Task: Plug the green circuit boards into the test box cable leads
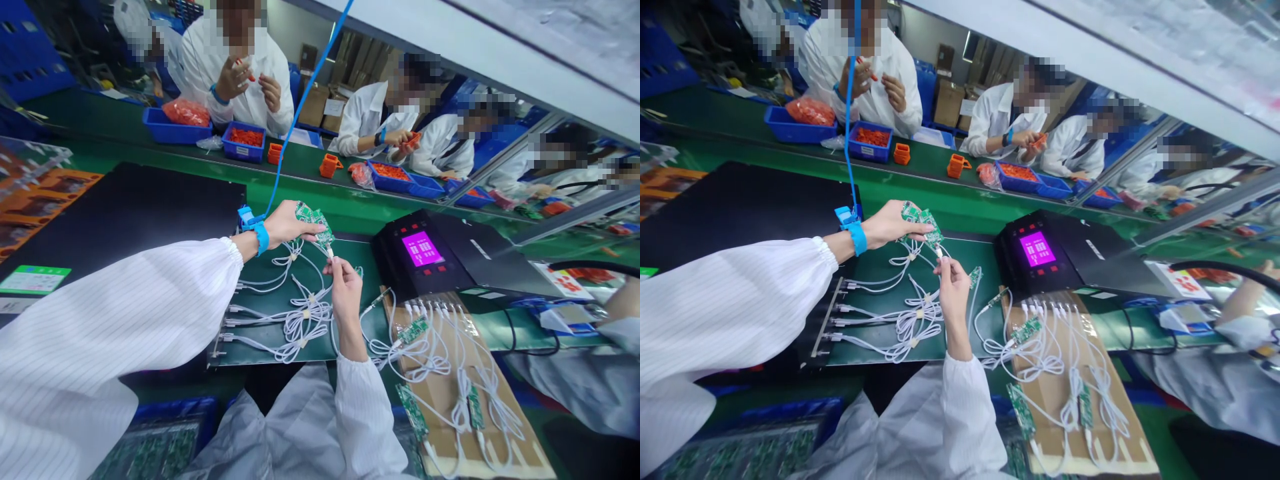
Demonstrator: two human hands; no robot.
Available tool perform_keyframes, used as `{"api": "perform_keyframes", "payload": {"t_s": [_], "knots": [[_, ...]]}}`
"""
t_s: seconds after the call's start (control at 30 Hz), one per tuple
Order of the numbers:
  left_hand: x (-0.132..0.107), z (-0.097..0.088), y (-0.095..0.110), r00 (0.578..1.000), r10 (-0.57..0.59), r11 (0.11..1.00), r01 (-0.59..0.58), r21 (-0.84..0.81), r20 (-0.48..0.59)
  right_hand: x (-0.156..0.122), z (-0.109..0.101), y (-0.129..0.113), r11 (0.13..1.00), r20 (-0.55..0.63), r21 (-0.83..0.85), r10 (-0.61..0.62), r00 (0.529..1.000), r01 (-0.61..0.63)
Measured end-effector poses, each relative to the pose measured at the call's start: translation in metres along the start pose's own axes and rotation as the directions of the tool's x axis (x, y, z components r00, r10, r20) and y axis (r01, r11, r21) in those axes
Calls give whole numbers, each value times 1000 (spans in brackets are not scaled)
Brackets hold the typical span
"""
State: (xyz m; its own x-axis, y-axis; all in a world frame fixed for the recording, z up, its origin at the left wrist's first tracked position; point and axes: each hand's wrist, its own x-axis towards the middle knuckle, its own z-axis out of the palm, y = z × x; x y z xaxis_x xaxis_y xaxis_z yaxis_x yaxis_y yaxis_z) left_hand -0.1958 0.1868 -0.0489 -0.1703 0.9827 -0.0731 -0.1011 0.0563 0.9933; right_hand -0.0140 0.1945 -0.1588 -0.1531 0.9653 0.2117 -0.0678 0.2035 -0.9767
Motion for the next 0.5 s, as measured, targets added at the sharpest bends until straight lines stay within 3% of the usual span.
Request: {"api": "perform_keyframes", "payload": {"t_s": [0.5], "knots": [[5, -4, -11, 999, 43, 997, -41, 58, -24, 1, 2, 3, 996, 17, -82, 25, 1000, -24]]}}
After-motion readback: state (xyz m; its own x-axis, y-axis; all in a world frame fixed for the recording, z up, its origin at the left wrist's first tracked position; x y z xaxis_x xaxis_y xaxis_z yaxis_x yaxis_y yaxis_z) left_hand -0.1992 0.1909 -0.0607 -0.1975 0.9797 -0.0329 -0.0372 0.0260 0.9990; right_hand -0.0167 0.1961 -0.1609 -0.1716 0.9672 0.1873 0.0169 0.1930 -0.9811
